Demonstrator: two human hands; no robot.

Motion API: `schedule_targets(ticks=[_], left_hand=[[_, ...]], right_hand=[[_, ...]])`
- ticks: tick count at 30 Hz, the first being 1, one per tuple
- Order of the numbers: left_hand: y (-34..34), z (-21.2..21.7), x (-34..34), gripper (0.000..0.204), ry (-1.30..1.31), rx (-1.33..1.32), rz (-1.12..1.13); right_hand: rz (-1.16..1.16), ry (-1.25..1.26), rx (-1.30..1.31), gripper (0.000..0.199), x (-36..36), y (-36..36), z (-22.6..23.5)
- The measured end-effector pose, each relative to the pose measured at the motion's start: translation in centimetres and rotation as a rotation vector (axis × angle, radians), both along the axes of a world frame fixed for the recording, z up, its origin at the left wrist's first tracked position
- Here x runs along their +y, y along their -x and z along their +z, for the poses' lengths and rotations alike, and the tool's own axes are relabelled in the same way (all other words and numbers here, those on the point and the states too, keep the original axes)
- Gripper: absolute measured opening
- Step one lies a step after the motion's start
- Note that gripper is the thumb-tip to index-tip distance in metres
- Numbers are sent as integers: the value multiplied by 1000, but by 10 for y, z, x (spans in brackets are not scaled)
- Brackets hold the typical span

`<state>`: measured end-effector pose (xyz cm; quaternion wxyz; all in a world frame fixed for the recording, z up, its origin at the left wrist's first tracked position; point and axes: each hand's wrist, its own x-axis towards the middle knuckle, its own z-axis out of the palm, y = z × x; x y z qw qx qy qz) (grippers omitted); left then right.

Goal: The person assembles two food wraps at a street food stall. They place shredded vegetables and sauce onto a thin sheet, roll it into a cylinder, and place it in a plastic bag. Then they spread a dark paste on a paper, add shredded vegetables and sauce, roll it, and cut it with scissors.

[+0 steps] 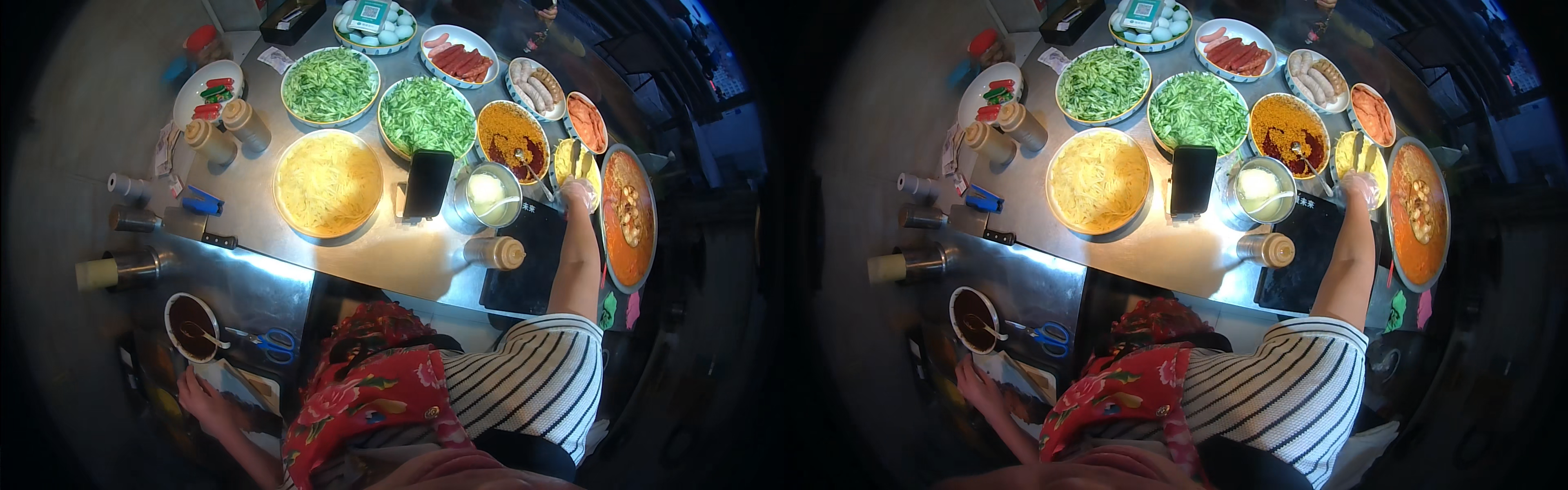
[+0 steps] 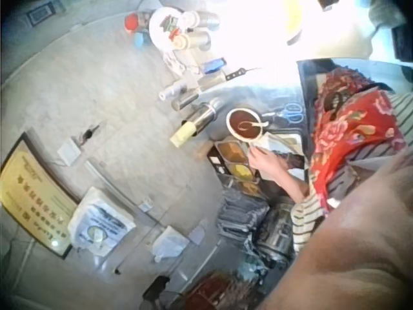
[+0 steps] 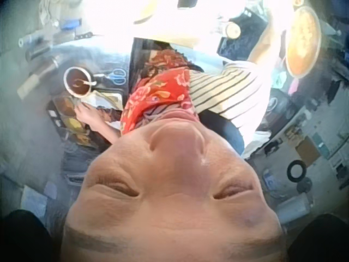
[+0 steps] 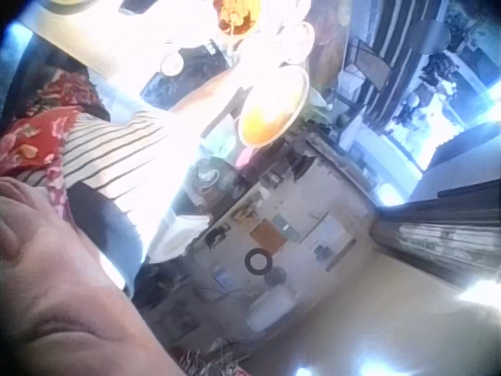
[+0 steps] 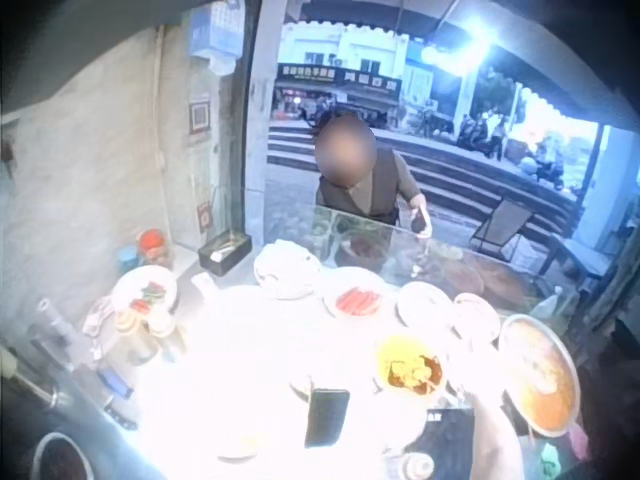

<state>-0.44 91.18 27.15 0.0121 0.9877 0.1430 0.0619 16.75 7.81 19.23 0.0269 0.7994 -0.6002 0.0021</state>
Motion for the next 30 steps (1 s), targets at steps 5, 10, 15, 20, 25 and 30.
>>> schedule_targets(ticks=[5, 10, 15, 20, 25, 30], left_hand=[[-49, 8, -41, 35, -43, -25, -136], [-68, 6, -73, 34, -19, -31, -238], [-23, 5, -69, 32, 7, 10, -107], [40, -3, -61, 30, 48, 117, 124], [60, -18, -68, 29, 98, 97, 77], [72, -23, -74, 29, 153, -19, 54]], right_hand=[[756, 276, 104, 40, 42, -66, 53], [1457, -485, -22, 50, 184, -162, 48], [1510, -432, 225, 57, 234, -189, 19], [1079, -971, -258, 55, 181, -203, -1], [673, -1480, -676, 50, 149, -199, -6], [774, -1379, -671, 44, 189, -189, 55]])
